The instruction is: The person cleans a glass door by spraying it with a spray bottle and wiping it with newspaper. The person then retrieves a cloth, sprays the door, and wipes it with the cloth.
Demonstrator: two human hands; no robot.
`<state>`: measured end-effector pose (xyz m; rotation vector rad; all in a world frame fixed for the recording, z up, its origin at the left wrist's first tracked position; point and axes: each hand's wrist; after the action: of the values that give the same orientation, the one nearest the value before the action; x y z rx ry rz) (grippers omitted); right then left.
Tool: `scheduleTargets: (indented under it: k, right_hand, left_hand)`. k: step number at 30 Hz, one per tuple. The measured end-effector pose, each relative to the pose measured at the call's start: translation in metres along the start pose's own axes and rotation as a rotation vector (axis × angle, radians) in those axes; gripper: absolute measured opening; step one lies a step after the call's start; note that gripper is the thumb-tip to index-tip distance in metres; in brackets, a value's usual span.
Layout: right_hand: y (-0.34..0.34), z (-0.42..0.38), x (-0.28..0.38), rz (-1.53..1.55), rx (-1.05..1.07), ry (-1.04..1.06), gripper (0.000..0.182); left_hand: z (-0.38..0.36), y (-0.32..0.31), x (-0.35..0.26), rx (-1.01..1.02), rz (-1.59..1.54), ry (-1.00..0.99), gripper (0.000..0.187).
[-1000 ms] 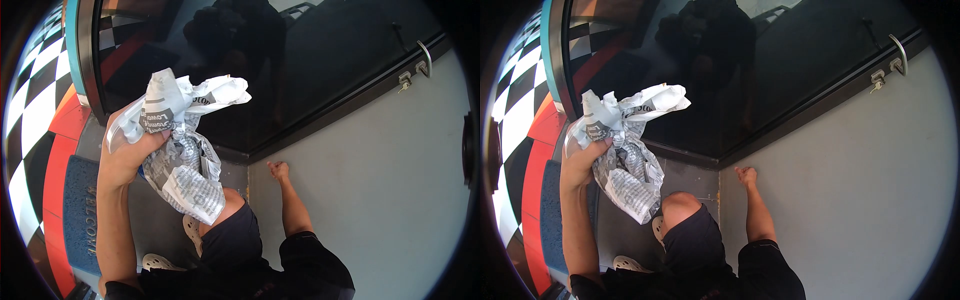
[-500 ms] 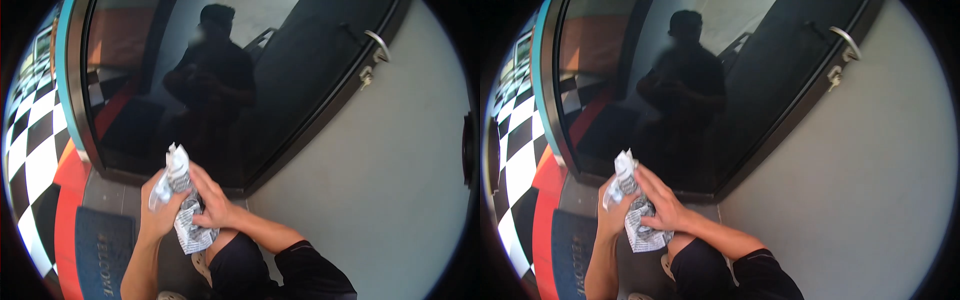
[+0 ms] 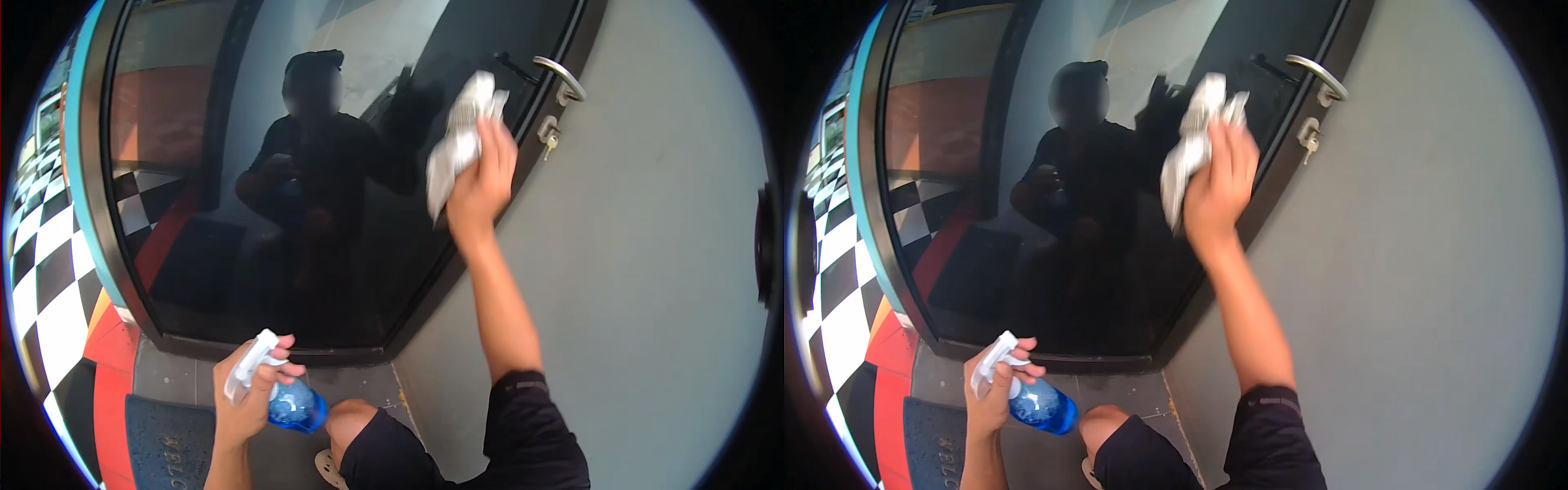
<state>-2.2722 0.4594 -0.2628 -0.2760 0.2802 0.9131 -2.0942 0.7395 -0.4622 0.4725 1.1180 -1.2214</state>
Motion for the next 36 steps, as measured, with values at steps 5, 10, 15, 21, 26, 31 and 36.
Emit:
scheduleTargets:
  k: [5, 10, 15, 21, 26, 31, 36]
  right_hand:
    - [-0.082, 0.058, -0.106, -0.375, 0.155, 0.096, 0.055]
    - [-0.08, 0.026, -0.134, -0.421, 0.075, -0.234, 0.054]
    - [-0.043, -0.076, -0.115, -0.418, 0.194, -0.131, 0.067]
    - [-0.101, 0.037, -0.069, -0.559, -0.101, -0.175, 0.058]
    - [-0.194, 0.05, 0.114, -0.002, 0.096, 0.302, 0.068]
    - [-0.127, -0.159, 0.167, 0.188, 0.661, 0.686, 0.088]
    - [-0.11, -0.165, 0.08, -0.137, 0.521, 0.479, 0.077]
  left_hand:
    - [0.007, 0.006, 0.011, -0.057, 0.11, -0.004, 0.056]
    - [0.007, 0.012, 0.022, -0.096, 0.121, 0.03, 0.056]
    - [0.004, 0.014, 0.035, -0.146, 0.078, 0.04, 0.057]
    - [0.012, 0.017, 0.044, -0.218, 0.273, -0.162, 0.028]
    - [0.025, 0.025, 0.034, -0.313, 0.525, -0.173, 0.019]
    - [0.009, 0.081, 0.024, -0.234, 0.727, -0.361, 0.024]
    - [-0.004, 0.167, 0.022, -0.24, 0.842, -0.167, 0.021]
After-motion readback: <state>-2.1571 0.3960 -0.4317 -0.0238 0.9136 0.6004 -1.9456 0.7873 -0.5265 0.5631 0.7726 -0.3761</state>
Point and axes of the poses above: each hand's wrist, its own z-axis towards the middle knuckle, its own y-axis out of the back of the hand, x = y × z
